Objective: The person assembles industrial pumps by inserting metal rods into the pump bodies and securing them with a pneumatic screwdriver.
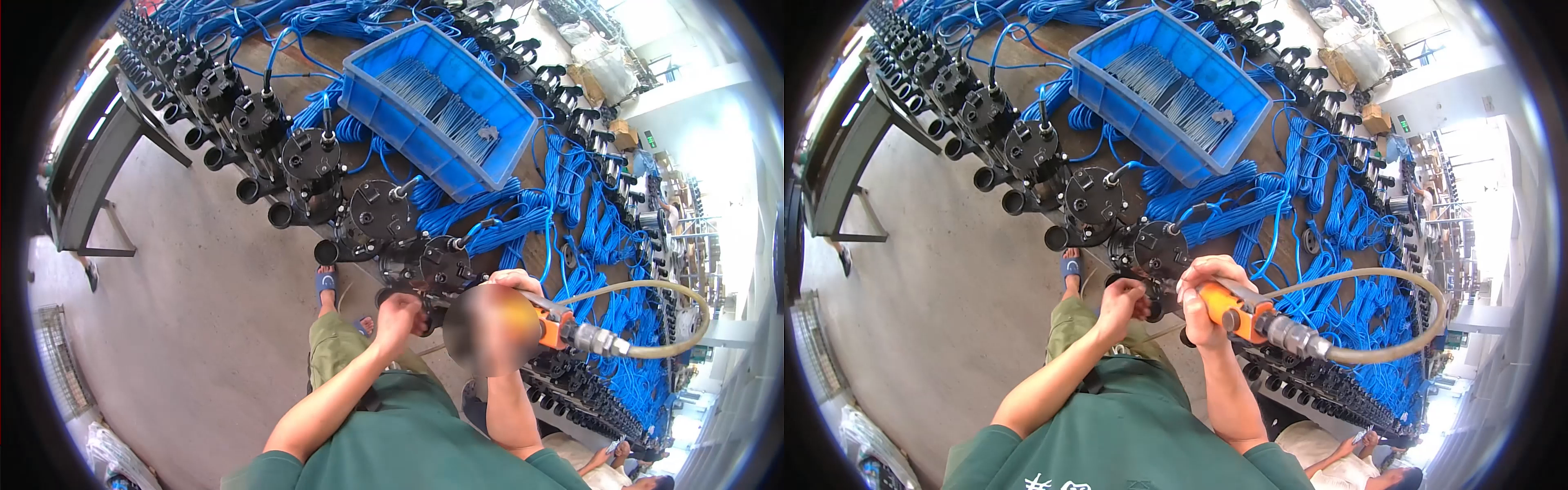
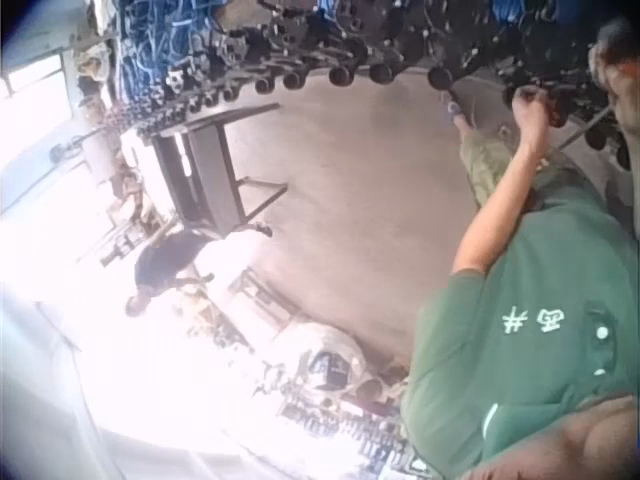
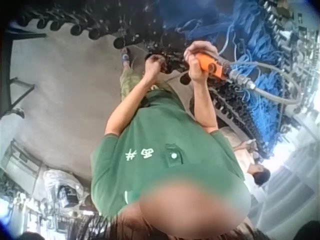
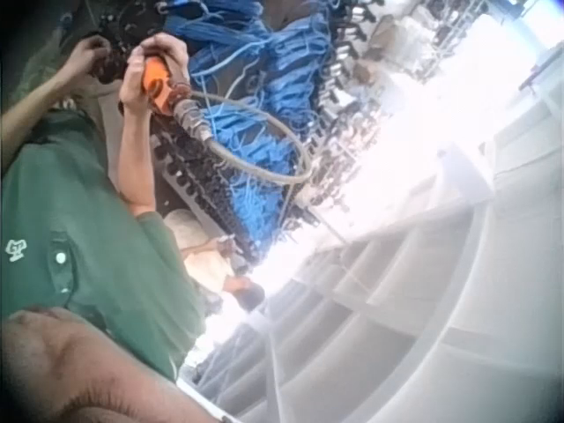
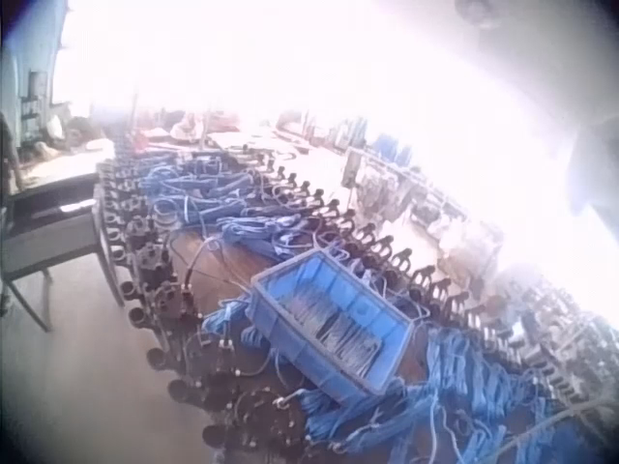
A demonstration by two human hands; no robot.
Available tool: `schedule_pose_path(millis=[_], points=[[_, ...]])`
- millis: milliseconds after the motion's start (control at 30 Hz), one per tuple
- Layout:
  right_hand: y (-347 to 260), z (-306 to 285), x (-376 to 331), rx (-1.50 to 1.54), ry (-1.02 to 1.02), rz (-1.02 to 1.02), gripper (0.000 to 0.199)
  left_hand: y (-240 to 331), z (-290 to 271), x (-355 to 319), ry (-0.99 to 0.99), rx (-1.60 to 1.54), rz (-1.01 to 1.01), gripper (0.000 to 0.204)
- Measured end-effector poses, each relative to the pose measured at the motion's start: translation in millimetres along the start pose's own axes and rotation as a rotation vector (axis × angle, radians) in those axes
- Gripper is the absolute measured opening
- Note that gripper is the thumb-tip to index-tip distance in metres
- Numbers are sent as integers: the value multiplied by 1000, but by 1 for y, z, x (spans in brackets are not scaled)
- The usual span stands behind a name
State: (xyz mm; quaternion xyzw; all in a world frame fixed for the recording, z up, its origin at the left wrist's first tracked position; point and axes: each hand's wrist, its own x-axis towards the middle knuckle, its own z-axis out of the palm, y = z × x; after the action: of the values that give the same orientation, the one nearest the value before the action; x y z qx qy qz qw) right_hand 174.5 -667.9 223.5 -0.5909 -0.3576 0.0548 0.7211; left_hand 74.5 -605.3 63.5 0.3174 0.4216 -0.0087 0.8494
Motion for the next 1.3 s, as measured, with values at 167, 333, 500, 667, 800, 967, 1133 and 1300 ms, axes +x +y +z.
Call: schedule_pose_path(millis=[167,333,500,667,800,967,1133,1300], points=[[16,-11,-11,150,78,197,27,8,-9,-6,333,864,869,103],[18,-11,-11,125,53,232,26,32,-9,24,171,784,958,125],[19,-7,-6,73,29,156,31,29,-25,48,28,793,987,125],[20,-7,-5,-32,18,164,33,-25,-7,12,198,383,557,57],[17,0,-2,23,73,209,37,-14,16,26,-141,-711,-272,20],[13,2,-4,-37,56,110,39,-32,35,32,-146,-903,-196,18],[7,4,-1,-50,56,100,38,-26,33,30,-141,-1013,-176,21],[6,0,6,-54,61,105,39,-27,34,28,-194,-975,-84,27]])
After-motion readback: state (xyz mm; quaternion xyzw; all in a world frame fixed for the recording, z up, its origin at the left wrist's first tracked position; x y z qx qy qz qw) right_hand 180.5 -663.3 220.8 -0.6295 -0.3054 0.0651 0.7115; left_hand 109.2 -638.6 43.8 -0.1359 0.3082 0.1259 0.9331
